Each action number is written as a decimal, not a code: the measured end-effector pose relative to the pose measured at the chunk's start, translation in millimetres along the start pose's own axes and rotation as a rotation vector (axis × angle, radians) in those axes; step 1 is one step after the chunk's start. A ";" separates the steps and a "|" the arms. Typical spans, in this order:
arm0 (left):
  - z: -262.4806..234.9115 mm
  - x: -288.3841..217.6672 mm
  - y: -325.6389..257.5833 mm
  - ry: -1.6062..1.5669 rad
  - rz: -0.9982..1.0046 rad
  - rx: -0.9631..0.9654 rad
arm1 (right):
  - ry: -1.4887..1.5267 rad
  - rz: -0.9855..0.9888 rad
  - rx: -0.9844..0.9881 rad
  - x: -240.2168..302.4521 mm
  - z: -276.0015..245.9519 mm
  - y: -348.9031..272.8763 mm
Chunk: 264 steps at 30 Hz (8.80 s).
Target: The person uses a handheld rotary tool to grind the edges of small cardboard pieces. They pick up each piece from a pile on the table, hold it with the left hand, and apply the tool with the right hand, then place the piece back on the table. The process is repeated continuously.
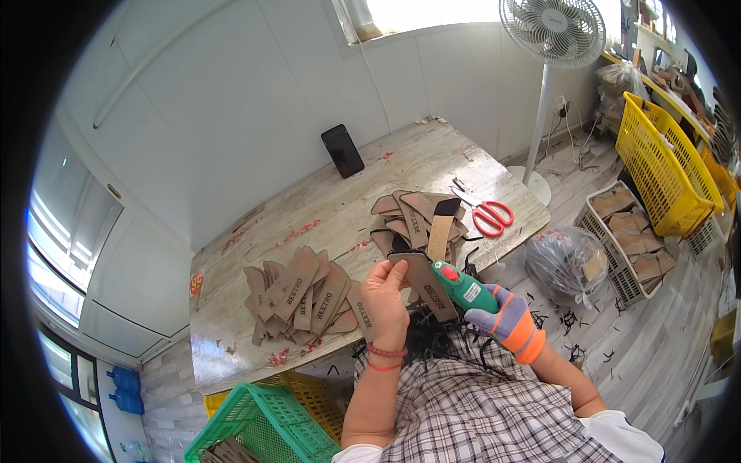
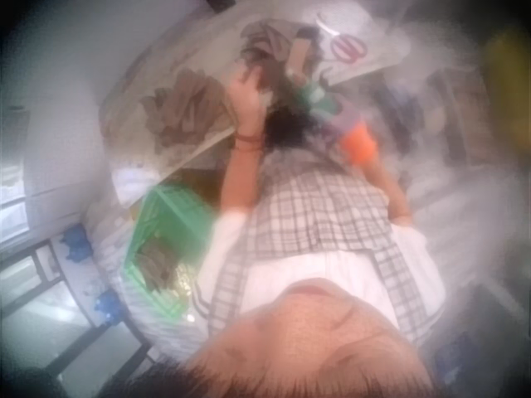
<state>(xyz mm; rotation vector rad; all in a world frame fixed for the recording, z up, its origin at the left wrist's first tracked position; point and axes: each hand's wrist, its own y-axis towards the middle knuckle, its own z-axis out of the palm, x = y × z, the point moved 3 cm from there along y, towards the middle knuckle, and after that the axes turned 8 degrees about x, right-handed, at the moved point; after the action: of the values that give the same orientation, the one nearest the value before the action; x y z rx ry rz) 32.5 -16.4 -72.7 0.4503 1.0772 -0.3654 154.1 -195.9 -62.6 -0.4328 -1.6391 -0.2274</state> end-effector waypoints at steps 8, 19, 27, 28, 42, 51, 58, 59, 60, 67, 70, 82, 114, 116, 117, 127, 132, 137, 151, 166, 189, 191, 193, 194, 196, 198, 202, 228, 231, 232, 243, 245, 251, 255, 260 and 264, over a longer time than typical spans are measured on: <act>-0.9 -7.6 2.0 0.087 0.018 0.080 | -0.053 0.009 0.048 -0.6 -4.3 0.2; -1.6 -27.3 7.8 0.282 0.026 0.177 | -0.087 0.039 0.105 -3.0 -5.7 -0.6; -4.4 -24.8 9.3 0.416 0.009 0.300 | -0.033 0.024 0.102 -2.0 -5.3 -0.1; -4.1 -24.8 8.6 0.443 0.012 0.324 | -0.002 0.037 0.106 -1.4 -5.1 0.0; -3.3 -41.2 33.1 0.878 0.247 0.456 | -0.015 0.003 0.058 3.5 -7.7 -0.1; -73.2 22.6 15.4 -0.477 -0.218 -0.285 | -0.034 0.064 0.016 -5.2 -3.6 -3.5; -21.5 23.3 -9.3 -0.448 -0.312 -0.058 | -0.179 0.053 -0.001 -24.9 -0.8 1.1; -20.9 22.5 -8.8 -0.425 -0.281 -0.044 | -0.191 0.042 -0.006 -27.3 0.1 2.0; -20.5 21.7 -8.3 -0.403 -0.250 -0.030 | -0.203 0.031 -0.012 -29.0 0.7 2.7; -15.2 20.9 -9.5 -0.256 -0.172 0.012 | -0.152 0.104 0.013 -11.6 3.9 2.0; -12.5 19.4 -11.6 -0.257 -0.204 0.049 | -0.104 0.120 0.027 -2.0 3.9 0.4; -90.3 -21.7 36.1 -0.305 -0.024 -0.330 | 0.013 0.120 -0.002 -12.5 -11.8 -8.9; -1.6 24.3 21.1 -0.339 -0.014 -0.140 | -0.187 0.024 -0.107 -31.9 -5.0 10.3; -5.6 22.0 13.7 -0.383 0.002 -0.141 | -0.132 0.063 -0.088 -39.2 1.0 9.6; -6.3 20.6 11.0 -0.399 0.013 -0.145 | -0.156 0.063 -0.085 -38.7 2.5 7.5; 11.2 24.4 -1.4 -0.399 -0.029 -0.187 | -0.042 0.041 -0.077 -27.5 4.2 -0.5; 11.4 36.6 -4.6 -0.375 -0.069 -0.179 | -0.024 0.076 -0.069 -10.2 1.2 -3.7; 15.4 38.2 -11.0 -0.320 -0.081 -0.124 | 0.047 0.047 -0.063 -7.4 -1.8 -4.4; 8.2 16.0 -7.2 0.039 0.026 -0.005 | 0.016 0.064 -0.002 -1.5 -9.4 -5.8; -2.3 10.5 -2.6 0.346 0.001 0.187 | -0.030 0.076 0.056 -5.5 -12.6 -1.7; -53.9 36.7 6.8 -0.684 -0.339 -0.310 | 0.046 0.070 -0.018 -13.1 -12.7 -3.6; -48.3 50.5 2.3 -0.686 -0.425 -0.255 | 0.040 0.087 -0.024 -13.9 -10.9 -3.9; -36.8 49.5 -1.7 -0.666 -0.402 -0.199 | 0.044 0.104 -0.024 -14.3 -8.9 -4.8; -30.6 44.4 -2.5 -0.633 -0.374 -0.162 | 0.014 0.111 -0.029 -15.5 -9.2 -5.0; -21.1 35.7 -4.8 -0.551 -0.311 -0.109 | -0.046 0.127 -0.038 -20.6 -9.7 -4.0; -15.5 28.8 -7.5 -0.447 -0.238 -0.082 | -0.116 0.069 -0.062 -27.4 -9.3 -1.6; -11.8 26.9 -9.2 -0.383 -0.158 -0.052 | -0.231 0.071 -0.049 -21.6 -7.9 0.4; -13.6 1.5 2.2 -0.039 -0.183 0.220 | -0.140 -0.017 0.063 -13.6 -15.9 0.1; -16.6 -6.9 1.5 -0.042 -0.160 0.142 | -0.172 -0.002 0.053 -4.1 -14.8 -1.1; -27.7 -11.2 6.9 -0.046 -0.118 0.104 | -0.174 0.006 0.041 -0.7 -14.9 -1.8; -110.1 66.8 82.6 0.835 -0.185 -0.283 | -0.113 0.090 0.012 -27.6 -15.3 -0.9; -86.4 82.7 97.1 1.298 -0.091 -0.333 | -0.091 0.100 0.000 -25.2 -16.7 -2.8; -63.2 85.0 115.5 1.447 -0.200 -0.443 | -0.049 0.080 -0.034 -22.3 -13.2 -4.2; -76.9 86.3 99.9 0.918 -0.057 -0.490 | -0.151 0.073 -0.031 -30.3 -9.9 1.9; -82.6 48.3 53.5 0.227 0.160 -0.329 | -0.271 0.066 -0.024 -29.3 -0.5 8.5; -34.7 10.2 19.8 -0.080 0.155 -0.224 | -0.250 0.090 -0.023 -13.5 8.6 10.3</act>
<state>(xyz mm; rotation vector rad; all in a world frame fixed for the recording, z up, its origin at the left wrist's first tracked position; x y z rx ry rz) 20.4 17.8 -92.3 0.3146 0.9858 -0.1226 151.3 -185.2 -78.0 -0.5692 -1.8573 -0.1277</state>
